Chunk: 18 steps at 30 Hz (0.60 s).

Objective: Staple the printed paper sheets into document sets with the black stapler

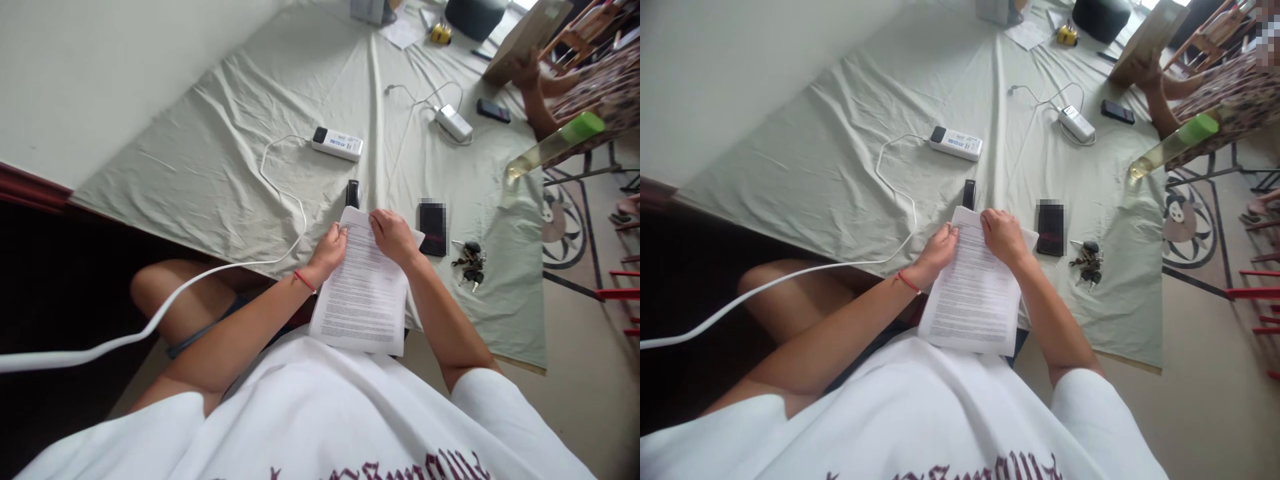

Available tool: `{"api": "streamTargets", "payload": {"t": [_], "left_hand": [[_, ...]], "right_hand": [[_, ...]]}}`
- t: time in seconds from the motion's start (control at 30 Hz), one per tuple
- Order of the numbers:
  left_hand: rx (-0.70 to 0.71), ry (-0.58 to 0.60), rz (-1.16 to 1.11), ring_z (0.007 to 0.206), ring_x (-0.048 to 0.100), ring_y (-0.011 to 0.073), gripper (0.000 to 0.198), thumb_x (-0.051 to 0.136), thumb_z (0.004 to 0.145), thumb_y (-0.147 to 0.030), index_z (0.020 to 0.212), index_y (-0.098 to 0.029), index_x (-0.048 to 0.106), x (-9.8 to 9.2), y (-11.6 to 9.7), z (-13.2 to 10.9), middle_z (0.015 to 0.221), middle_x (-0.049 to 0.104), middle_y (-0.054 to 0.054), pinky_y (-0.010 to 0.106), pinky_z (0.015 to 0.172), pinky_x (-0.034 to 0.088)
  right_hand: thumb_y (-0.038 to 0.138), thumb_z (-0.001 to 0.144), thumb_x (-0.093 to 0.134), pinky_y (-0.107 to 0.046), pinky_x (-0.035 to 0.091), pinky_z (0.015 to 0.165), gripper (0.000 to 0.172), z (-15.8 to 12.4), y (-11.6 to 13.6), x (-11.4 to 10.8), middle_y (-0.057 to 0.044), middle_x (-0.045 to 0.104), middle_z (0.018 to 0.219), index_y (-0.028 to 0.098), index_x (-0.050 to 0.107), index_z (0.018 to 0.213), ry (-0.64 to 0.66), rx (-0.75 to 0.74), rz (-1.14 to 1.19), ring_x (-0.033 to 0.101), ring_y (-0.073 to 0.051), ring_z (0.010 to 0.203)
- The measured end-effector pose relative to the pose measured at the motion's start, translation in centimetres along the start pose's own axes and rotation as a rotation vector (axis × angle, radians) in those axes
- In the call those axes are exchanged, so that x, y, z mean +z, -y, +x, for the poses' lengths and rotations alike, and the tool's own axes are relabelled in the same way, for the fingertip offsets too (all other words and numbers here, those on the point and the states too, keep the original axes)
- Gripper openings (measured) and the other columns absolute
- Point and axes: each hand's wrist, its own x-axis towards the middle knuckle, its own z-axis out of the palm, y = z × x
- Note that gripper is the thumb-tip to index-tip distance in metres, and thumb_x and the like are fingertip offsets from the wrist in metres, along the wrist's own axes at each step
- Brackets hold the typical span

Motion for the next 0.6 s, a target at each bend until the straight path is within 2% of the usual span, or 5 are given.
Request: {"api": "streamTargets", "payload": {"t": [0.17, 0.3, 0.47, 0.6], "left_hand": [[0.034, -0.008, 0.043, 0.095, 0.065, 0.0260, 0.025, 0.046, 0.110, -0.031, 0.090, -0.022, 0.059, 0.8, 0.6, 0.3, 0.093, 0.069, 0.008, 0.038, 0.093, 0.050], [0.042, -0.037, 0.075, 0.089, 0.064, 0.0242, 0.025, 0.047, 0.110, -0.029, 0.088, -0.023, 0.056, 0.8, 0.6, 0.2, 0.088, 0.066, 0.005, 0.036, 0.089, 0.049], [0.040, -0.031, 0.214, 0.082, 0.060, 0.0240, 0.029, 0.051, 0.108, -0.026, 0.080, -0.025, 0.049, 0.9, -0.1, 0.4, 0.080, 0.061, 0.003, 0.037, 0.086, 0.045], [0.038, -0.019, 0.228, 0.074, 0.052, 0.0212, 0.035, 0.052, 0.108, -0.024, 0.074, -0.025, 0.042, 1.2, -0.2, 0.5, 0.073, 0.053, 0.001, 0.035, 0.080, 0.041]], "right_hand": [[0.032, 0.112, 0.037, -0.042, 0.050, 0.095, 0.035, 0.1, -0.2, 0.6, -0.014, 0.078, 0.111, 0.022, 0.070, 0.109, 0.016, 0.017, -0.005, 0.068, -0.030, 0.106], [0.032, 0.112, 0.037, -0.043, 0.051, 0.096, 0.035, 0.0, -0.4, 1.0, -0.014, 0.078, 0.113, 0.023, 0.071, 0.112, 0.016, 0.027, 0.030, 0.070, -0.029, 0.106], [0.033, 0.111, 0.039, -0.045, 0.050, 0.105, 0.038, 0.0, -0.4, 1.4, -0.015, 0.077, 0.122, 0.021, 0.073, 0.122, -0.099, 0.012, 0.065, 0.066, -0.030, 0.113], [0.031, 0.110, 0.043, -0.041, 0.050, 0.102, 0.036, 0.7, -0.6, 2.0, -0.013, 0.079, 0.110, 0.020, 0.077, 0.107, -0.111, 0.074, 0.106, 0.066, -0.028, 0.106]]}}
